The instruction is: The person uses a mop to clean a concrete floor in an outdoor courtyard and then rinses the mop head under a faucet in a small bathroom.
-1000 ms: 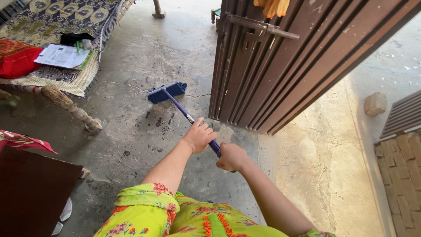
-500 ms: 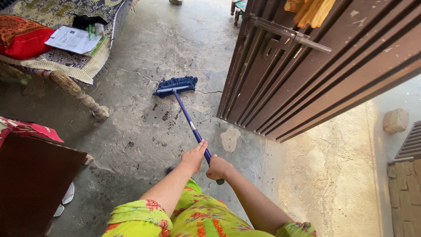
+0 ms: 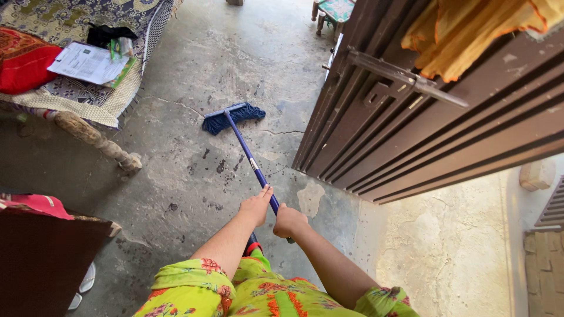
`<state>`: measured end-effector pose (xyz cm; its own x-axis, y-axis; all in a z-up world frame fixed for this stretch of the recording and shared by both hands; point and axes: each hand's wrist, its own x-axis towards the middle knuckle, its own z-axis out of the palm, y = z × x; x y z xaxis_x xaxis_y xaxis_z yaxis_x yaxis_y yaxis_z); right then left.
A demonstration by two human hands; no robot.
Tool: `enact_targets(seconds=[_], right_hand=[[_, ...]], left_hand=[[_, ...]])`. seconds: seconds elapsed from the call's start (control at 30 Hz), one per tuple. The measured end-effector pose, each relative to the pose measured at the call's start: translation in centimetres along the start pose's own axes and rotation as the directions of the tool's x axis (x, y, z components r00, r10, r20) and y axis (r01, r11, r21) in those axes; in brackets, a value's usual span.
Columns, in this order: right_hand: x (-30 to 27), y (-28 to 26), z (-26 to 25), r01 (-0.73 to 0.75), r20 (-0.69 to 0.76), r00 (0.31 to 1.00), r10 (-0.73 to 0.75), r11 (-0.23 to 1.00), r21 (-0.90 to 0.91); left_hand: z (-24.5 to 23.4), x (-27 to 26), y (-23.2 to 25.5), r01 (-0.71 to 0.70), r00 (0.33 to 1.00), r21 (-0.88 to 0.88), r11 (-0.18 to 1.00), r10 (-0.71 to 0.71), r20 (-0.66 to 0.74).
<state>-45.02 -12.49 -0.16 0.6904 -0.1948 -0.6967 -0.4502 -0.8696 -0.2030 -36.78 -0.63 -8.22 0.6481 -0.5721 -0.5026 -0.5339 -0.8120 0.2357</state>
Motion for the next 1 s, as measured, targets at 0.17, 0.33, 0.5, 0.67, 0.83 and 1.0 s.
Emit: enact_targets(seconds=[0.17, 0.33, 0.5, 0.67, 0.83, 1.0], right_hand=[[4.5, -2.9, -3.8, -0.012, 0.007, 1.000, 0.012, 1.000, -0.007], [9.6, -4.9, -6.6, -0.034, -0.026, 0.999, 0.033, 0.999, -0.042], [12.4, -7.8, -10.3, -0.057, -0.020, 0.998, 0.056, 0.998, -0.028], [13.9, -11.3, -13.0, -0.065, 0.017, 0.998, 0.065, 0.998, 0.010], [19.7, -13.4, -13.4, 0.004, -0.094, 0.995, -0.011, 0.997, -0.075], [24.9, -14.6, -15.0, -0.047, -0.040, 0.998, 0.045, 0.997, -0.056]], left_hand=[[-3.7, 3.0, -3.7, 0.010, 1.000, -0.010, 1.000, -0.010, -0.027], [-6.9, 5.3, -7.3, -0.001, 1.000, 0.074, 0.997, -0.001, 0.019], [-8.1, 7.8, -11.5, -0.026, 0.998, 0.140, 0.990, 0.034, -0.054], [-11.0, 9.8, -14.8, 0.079, 0.993, 0.135, 0.988, -0.067, -0.094], [-14.0, 12.2, -16.9, 0.097, 0.987, 0.122, 0.988, -0.079, -0.139], [-17.6, 16.2, -19.0, 0.122, 0.984, 0.139, 0.983, -0.101, -0.148]])
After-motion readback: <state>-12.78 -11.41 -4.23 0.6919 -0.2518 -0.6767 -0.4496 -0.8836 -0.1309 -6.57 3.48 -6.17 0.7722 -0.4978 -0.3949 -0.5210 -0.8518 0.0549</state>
